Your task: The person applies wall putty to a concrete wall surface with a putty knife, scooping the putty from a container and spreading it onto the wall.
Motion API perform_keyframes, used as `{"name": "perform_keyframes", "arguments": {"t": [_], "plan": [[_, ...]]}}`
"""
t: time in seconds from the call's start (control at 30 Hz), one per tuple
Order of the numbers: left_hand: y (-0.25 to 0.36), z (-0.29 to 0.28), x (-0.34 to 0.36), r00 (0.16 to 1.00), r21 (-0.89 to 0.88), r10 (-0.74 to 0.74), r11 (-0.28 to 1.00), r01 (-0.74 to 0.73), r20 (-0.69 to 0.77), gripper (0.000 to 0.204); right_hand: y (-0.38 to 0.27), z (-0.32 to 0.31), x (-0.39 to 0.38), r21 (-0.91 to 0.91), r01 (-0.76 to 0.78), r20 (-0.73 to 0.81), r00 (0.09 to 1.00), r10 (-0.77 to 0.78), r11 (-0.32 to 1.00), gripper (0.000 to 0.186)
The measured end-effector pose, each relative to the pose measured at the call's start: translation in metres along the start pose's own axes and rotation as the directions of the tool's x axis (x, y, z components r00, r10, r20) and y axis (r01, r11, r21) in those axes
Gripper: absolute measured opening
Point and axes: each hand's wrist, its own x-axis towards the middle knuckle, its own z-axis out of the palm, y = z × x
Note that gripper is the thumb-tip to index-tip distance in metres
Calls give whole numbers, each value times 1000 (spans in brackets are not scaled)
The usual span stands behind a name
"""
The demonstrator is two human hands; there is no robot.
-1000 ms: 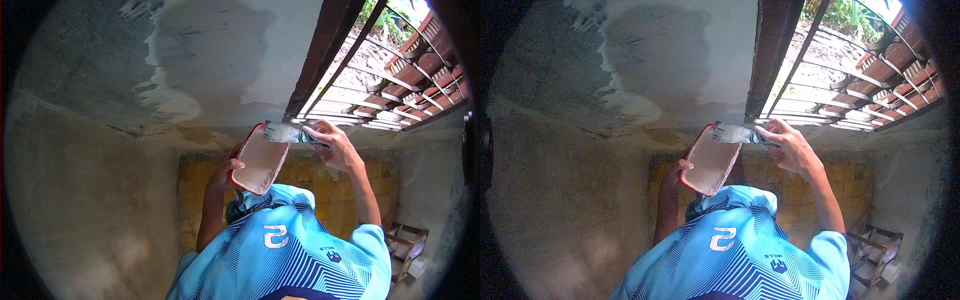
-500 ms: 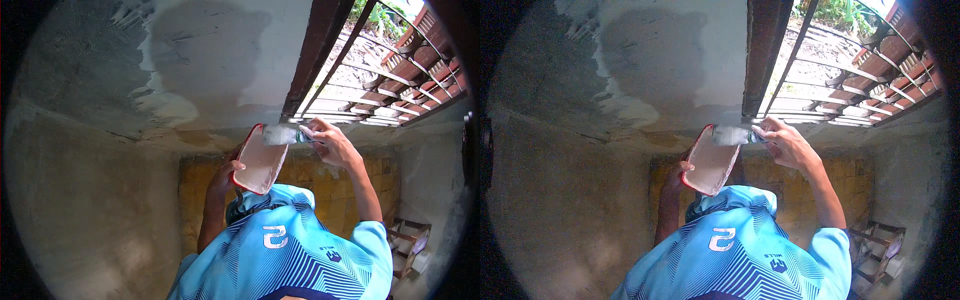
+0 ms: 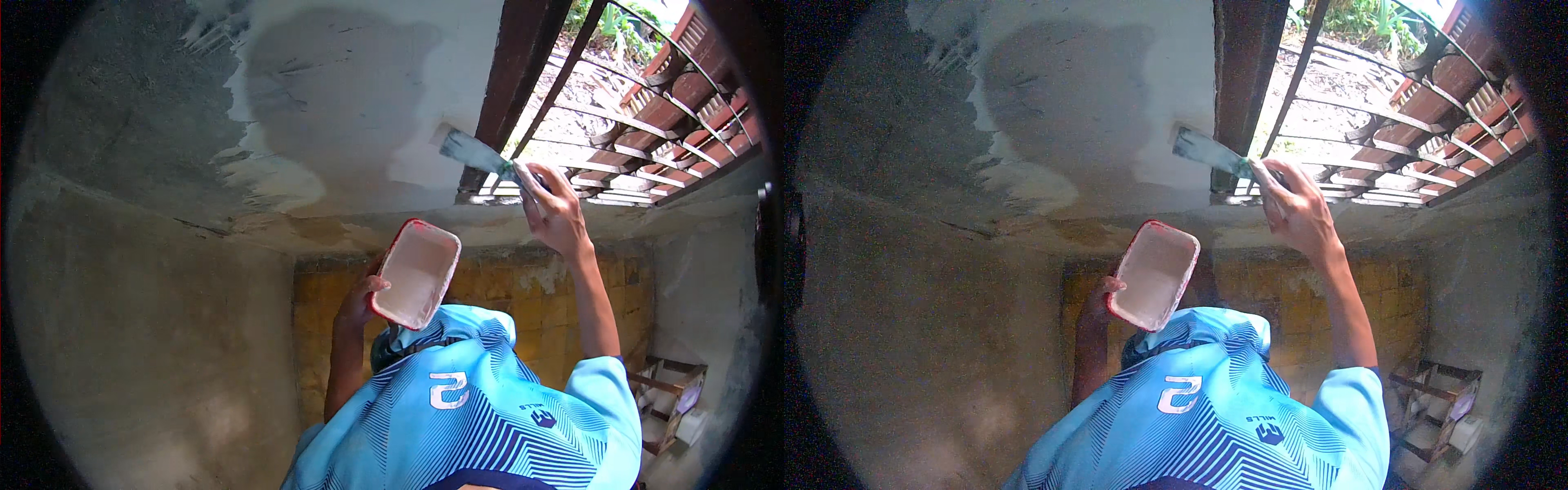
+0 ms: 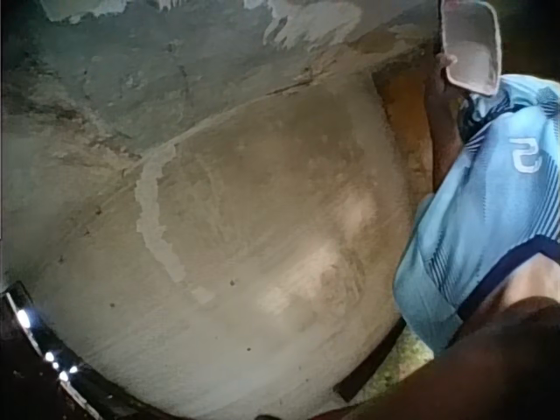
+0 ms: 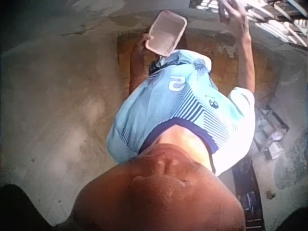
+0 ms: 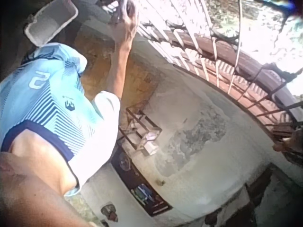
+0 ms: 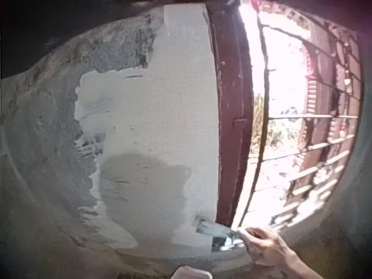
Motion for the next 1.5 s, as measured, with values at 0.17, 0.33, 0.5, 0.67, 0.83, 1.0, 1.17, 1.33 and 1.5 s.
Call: {"name": "perform_keyframes", "arguments": {"t": [0.17,0.33,0.5,0.67,0.83,1.0,1.17,1.33,1.5], "plan": [[-17,-18,-3,995,-46,-24,999,20,-95,72,10,9,23,-55,75,-28,997,-76,996,46],[-21,-25,-3,999,-74,13,997,-15,-30,67,35,4,19,-162,31,-93,995,-46,986,39],[-24,-29,-10,995,-68,12,997,-19,-100,66,51,-9,-2,-71,-31,-197,980,16,997,33],[-20,-26,-8,995,-94,10,995,-19,-95,65,27,1,24,-5,5,-154,988,-6,1000,42],[-36,-46,-2,993,-111,42,992,-54,-106,66,52,12,23,-90,-16,-152,988,2,996,47],[-31,-35,-7,990,-120,67,989,-81,-122,66,67,-5,-4,-50,-112,-256,962,96,992,37],[-28,-43,-5,998,-91,31,995,-36,-47,63,23,13,32,48,-37,-199,979,46,998,46],[-35,-45,-4,990,-82,61,994,-71,-124,62,46,18,34,-70,-28,-249,968,10,997,48],[-30,-37,-6,997,-111,47,992,-53,-58,66,57,0,6,37,-165,-216,961,169,986,36]]}}
